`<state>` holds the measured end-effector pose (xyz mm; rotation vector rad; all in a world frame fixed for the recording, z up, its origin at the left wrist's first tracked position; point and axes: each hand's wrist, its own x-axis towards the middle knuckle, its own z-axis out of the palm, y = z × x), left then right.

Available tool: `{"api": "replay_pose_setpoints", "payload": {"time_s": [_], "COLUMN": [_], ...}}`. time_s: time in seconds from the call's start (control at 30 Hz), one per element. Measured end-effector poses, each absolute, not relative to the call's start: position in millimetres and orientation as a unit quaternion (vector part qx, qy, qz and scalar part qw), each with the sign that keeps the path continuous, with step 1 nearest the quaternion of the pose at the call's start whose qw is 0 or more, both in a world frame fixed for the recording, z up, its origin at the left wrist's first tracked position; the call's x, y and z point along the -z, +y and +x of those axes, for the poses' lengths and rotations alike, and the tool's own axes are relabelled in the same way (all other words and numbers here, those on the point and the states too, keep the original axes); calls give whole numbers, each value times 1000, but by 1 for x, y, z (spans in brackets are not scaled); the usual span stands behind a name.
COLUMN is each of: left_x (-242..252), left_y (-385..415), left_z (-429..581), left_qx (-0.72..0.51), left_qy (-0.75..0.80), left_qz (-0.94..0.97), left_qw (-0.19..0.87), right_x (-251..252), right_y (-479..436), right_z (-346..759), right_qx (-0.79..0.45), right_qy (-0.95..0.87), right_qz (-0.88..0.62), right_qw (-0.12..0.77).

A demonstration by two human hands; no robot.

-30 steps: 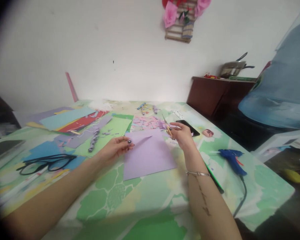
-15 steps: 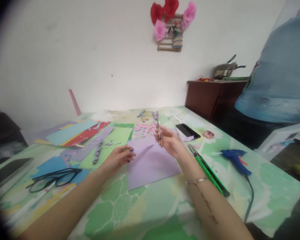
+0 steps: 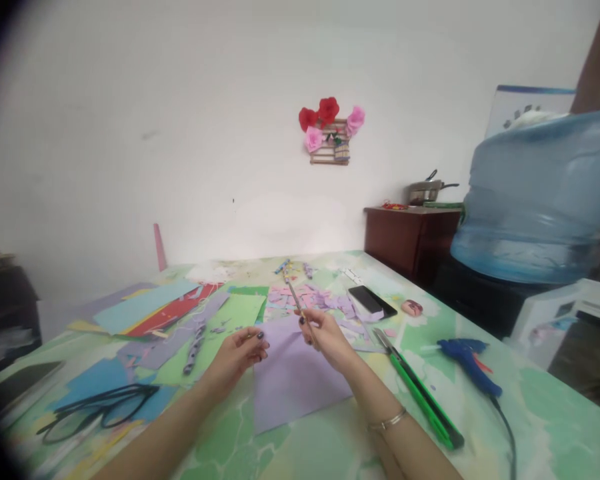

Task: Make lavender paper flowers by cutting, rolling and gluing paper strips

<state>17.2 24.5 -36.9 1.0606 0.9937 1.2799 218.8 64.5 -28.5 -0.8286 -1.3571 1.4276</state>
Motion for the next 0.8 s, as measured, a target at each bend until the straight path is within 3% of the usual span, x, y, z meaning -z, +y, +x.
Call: {"api": "replay_pose_setpoints", "payload": {"time_s": [0.33, 0.6, 0.8], "left_x": [30, 34, 31], "left_y": [24, 28, 21], "left_z": [15, 15, 20], "left_qx": [-623, -625, -618], "left_qy": [387, 375, 367], "left_qz": [444, 457, 482], "left_qw": [515, 510, 501], "right_x": [40, 44, 47], "right_y": [53, 49, 45], "right_z": [211, 207, 201], "right_qx": [-551, -484, -499], "right_qy": [-706, -747, -739], "right_qz": [-262, -348, -318], "right_qw": [360, 295, 321]}}
